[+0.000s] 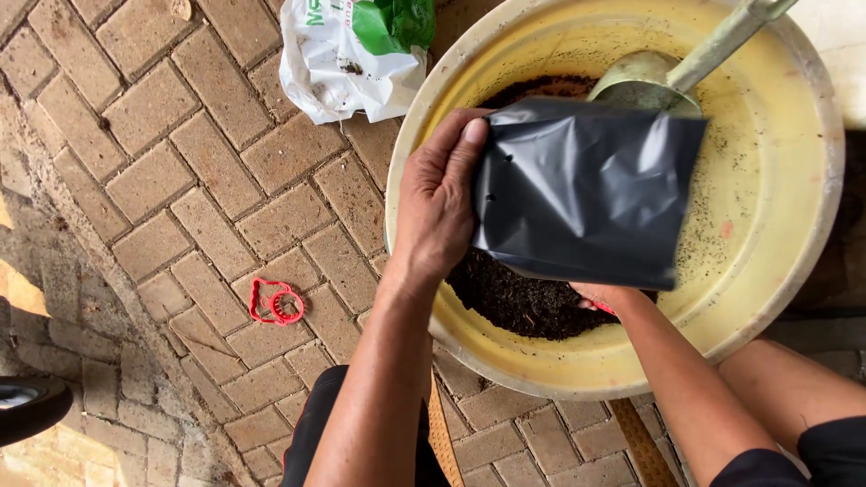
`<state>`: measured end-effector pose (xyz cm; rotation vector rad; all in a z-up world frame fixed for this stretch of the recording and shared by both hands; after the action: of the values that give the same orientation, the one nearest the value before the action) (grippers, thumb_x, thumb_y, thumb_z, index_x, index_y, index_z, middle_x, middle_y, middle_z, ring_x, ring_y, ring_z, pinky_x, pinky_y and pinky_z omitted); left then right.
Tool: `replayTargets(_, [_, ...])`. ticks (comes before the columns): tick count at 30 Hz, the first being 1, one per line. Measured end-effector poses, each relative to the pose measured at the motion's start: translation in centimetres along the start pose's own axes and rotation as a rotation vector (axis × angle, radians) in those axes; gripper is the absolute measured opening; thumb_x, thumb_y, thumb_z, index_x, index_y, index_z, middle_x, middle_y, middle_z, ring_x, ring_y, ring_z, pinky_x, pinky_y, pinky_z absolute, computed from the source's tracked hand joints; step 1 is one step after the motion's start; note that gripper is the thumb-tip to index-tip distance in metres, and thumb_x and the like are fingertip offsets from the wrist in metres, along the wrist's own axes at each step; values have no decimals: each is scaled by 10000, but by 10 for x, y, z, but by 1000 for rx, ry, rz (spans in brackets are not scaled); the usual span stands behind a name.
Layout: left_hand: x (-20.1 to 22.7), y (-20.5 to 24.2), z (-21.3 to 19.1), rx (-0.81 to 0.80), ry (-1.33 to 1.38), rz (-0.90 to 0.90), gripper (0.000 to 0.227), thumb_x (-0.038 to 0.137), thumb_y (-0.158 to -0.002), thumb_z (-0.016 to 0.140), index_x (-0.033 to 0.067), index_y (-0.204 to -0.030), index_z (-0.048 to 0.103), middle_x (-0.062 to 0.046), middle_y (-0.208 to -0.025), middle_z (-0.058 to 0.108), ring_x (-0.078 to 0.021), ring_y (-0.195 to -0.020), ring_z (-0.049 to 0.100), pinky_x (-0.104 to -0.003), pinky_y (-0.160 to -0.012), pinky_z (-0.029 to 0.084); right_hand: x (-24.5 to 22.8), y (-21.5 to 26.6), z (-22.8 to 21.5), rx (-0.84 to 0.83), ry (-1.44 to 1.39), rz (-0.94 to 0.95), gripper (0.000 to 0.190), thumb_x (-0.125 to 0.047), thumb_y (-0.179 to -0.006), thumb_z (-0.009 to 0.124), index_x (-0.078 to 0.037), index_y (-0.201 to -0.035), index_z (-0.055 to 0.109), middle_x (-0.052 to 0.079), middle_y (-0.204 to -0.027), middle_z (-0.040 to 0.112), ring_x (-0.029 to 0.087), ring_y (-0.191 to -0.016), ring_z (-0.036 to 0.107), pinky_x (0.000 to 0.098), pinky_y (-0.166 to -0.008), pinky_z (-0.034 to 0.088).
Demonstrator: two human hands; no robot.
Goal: Filling small black plastic polybags with soil using a hand scoop.
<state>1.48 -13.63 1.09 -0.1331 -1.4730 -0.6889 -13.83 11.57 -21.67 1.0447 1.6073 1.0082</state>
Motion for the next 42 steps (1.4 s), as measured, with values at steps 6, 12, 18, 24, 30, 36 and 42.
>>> replayTargets(6, [-5,-9,-24,-53,-180,-59,341,346,-1095,470,120,-1179,711,-3,-841,684,-99,-750,614,-253,-713,574,77,0,-4,-153,-287,186,388,-155,-990,548,-140,-1376,507,-33,-775,496,133,-554,424,316,-510,503])
replayTargets(12, [-25,-14,-38,-84,-59,-145,360,344,-1093,493,99,-1216,725,-11,-835,656,-102,-715,566,-260,-659,500,72,52,-53,-173,-159,154,467,-111,-1027,450,-141,-1493,478,116,-935,522,212,-711,528,385,-656,580])
replayTargets(18, [-29,-17,-25,-131,99,-156,364,322,-1085,505,89,-1277,709,-13,-983,739,-83,-852,658,-242,-779,569,59,136,-134,-59,-212,44,474,-146,-993,491,-164,-1464,537,134,-1155,708,238,-888,697,416,-793,632])
replayTargets(24, [-28,-18,-4,-180,48,-108,348,303,-1087,485,95,-1253,709,-21,-982,740,-108,-866,666,-262,-809,577,65,187,-213,-108,-283,-140,523,-370,-976,566,-67,-1399,622,175,-1151,755,279,-947,710,461,-803,618])
replayTargets(30, [-21,-15,22,-276,39,-13,349,308,-1096,468,96,-1231,709,-18,-1008,738,-117,-911,668,-271,-867,573,19,204,-221,-139,-339,-213,854,-632,-727,646,-49,-1352,638,103,-1119,792,187,-948,728,379,-790,638])
replayTargets(36, [-20,-10,40,-335,107,-69,370,333,-1092,467,100,-1244,711,-25,-989,745,-117,-870,672,-276,-833,581,-9,200,-201,-177,-421,-191,839,-664,-727,626,-63,-1312,616,77,-899,716,160,-707,647,342,-538,568])
replayTargets(42, [-15,-7,49,-316,258,-56,388,342,-1103,471,91,-1294,696,-26,-1039,741,-112,-918,670,-273,-880,570,-46,215,-179,-347,-508,-226,537,-473,-948,552,52,-1025,634,91,-618,567,152,-468,495,296,-369,403])
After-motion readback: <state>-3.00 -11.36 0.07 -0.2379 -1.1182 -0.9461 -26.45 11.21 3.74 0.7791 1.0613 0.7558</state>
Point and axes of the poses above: each hand's wrist, its own y-axis away from the middle knuckle, its own z-axis out of the palm, x = y × z, the point moved 5 cm from there along -y, towards the middle knuckle
